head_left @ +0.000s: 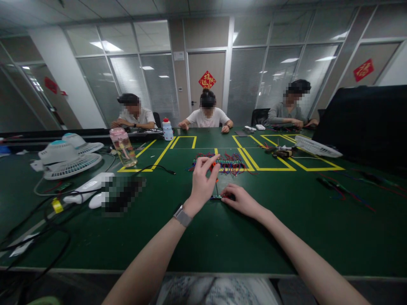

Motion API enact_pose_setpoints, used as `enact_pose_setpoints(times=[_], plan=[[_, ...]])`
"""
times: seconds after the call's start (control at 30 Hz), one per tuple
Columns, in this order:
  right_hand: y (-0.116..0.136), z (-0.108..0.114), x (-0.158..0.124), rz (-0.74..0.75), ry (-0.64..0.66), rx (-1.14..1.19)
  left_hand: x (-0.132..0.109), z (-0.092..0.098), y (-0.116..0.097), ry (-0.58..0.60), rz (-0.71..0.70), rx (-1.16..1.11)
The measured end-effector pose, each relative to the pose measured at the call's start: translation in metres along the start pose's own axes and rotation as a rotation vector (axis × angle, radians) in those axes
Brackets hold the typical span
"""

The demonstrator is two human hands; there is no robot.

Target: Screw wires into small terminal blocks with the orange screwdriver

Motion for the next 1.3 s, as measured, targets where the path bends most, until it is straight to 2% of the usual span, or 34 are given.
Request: enact_pose_setpoints(times=[0.13, 0.3, 0.47, 0.67, 0.83, 1.0, 1.07, 1.2, 1.3], plan=[[-0.0003, 0.0002, -0.0006, 0.010, -0.001, 0.006, 0.0014, -0.0022, 0.0016, 0.056, 0.011, -0.071], [-0.0012, -0.0002, -0.0004, 0.011, -0.003, 0.006, 0.0018, 0.0022, -0.0013, 0.033, 0.010, -0.005], [-0.0013, -0.0005, 0.0003, 0.006, -0.004, 0.012, 0.0013, -0.0002, -0.0034, 0.055, -0.013, -0.062], [-0.0004, 0.0006, -0.0002, 0.005, -0.003, 0.008, -0.0004, 0.0040, -0.0054, -0.029, -0.005, 0.029], [0.0006, 0.0008, -0.0003, 0.009, 0.001, 0.012, -0.0003, 0.0018, -0.0060, 0.020, -0.021, -0.047], [0.0010, 0.0010, -0.0003, 0.003, -0.001, 0.010, -0.0023, 0.0029, -0.0053, -0.058, -0.018, 0.029], [0.0007, 0.0009, -0.0002, 0.003, 0.000, 0.012, -0.0024, 0.0014, -0.0056, -0.032, -0.037, 0.012], [0.0003, 0.0006, -0.0002, 0.007, 0.000, 0.010, -0.0011, -0.0052, -0.0058, 0.099, -0.055, -0.130], [0.0007, 0.0008, -0.0004, 0.008, -0.006, 0.008, -0.0007, -0.0041, -0.0068, 0.072, -0.035, -0.117]])
Point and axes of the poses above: each hand's wrist, its own x-axis towards the middle knuckle, its own z-axis out of the back of the hand, y = z × x, the point moved 4 cm from there along x, towards the middle knuckle, and after that the axes turned 8 degrees about y, right-handed, at the moved point
